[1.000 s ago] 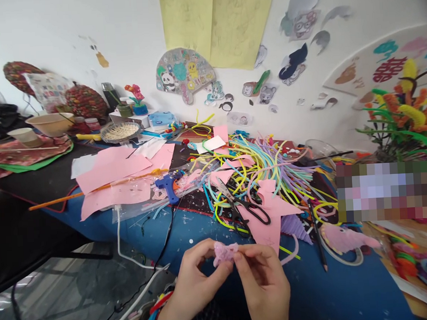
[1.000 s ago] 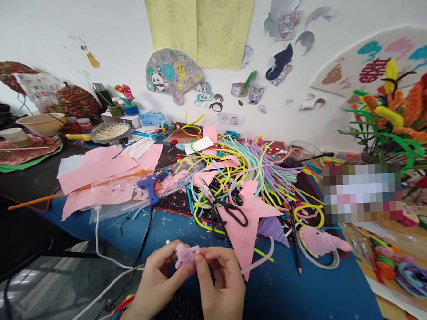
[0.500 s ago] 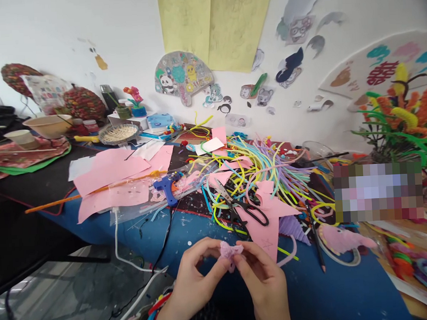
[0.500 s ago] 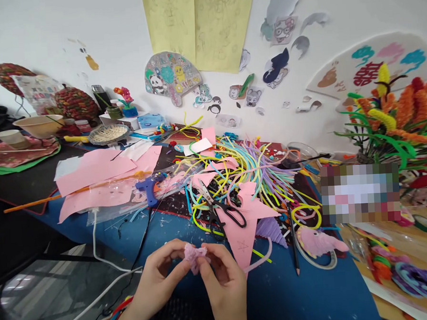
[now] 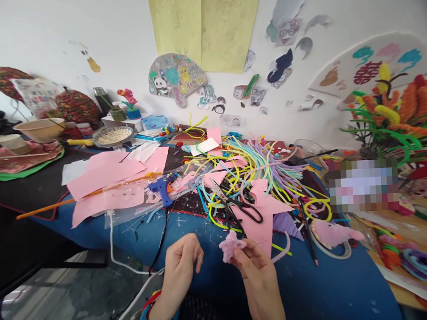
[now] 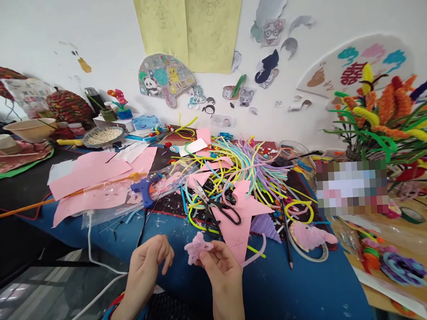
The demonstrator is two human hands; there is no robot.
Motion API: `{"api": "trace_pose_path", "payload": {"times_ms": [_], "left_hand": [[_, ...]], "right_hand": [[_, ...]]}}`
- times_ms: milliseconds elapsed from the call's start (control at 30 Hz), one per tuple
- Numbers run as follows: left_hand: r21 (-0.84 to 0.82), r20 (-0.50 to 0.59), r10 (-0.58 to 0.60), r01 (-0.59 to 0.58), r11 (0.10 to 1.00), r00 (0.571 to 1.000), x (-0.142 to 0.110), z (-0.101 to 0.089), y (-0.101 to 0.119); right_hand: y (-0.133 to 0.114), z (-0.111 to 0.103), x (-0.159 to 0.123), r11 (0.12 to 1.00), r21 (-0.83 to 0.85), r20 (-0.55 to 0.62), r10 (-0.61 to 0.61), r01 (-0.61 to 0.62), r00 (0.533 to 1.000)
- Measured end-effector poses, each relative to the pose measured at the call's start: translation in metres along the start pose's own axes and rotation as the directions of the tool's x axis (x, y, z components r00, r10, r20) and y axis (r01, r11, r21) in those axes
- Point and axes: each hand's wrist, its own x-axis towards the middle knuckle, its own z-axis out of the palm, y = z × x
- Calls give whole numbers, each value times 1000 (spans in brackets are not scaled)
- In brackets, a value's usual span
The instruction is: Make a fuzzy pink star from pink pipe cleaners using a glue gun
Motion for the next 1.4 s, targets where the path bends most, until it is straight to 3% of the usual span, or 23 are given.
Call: {"api": "trace_pose_path", "payload": {"times_ms": [100,233,700,800,900,1000,1033,1100,1133,1200,1300,1400], "left_hand": [[108,86,-23,14,994,996,0,3,6],[132,184,-47,23,991,982,0,10,13],[201,212,29,-73,977,977,-9,11,10],[213,252,42,-98,972,967,-11,11,11],[183,306,-9,-49,982,952,-12,11,11],[104,304,-120,92,990,945,-12,12,9],[68,297,-154,140,988,942,-11,12,8],[0,280,-201,209,978,939,-9,14,7],[-32,269,-212,229,973,939,-8,15,7],[-87,253,-232,261,961,939,-6,19,10],[-139,243,-254,293,946,936,-4,24,14],[-175,248,-258,305,936,934,-4,28,13]], "right_hand": [[0,-1,-1,1000,-4,10,3,-3,1000],[-1,-3,-4,1000,4,71,13,-14,997],[-4,-2,-13,984,-153,131,-73,93,989],[-7,-1,-17,972,-200,151,-95,124,984],[-8,-9,-20,937,-288,213,-139,198,967],[-14,-34,-14,771,-500,277,-290,395,916],[-16,-45,-9,653,-588,313,-359,476,879],[-21,-71,3,337,-719,428,-475,608,769],[-23,-83,10,188,-749,489,-490,636,721],[-26,-104,21,-51,-769,586,-455,637,671],[-28,-124,32,-215,-753,647,-413,622,641],[-28,-133,37,-238,-726,682,-363,645,635]]}}
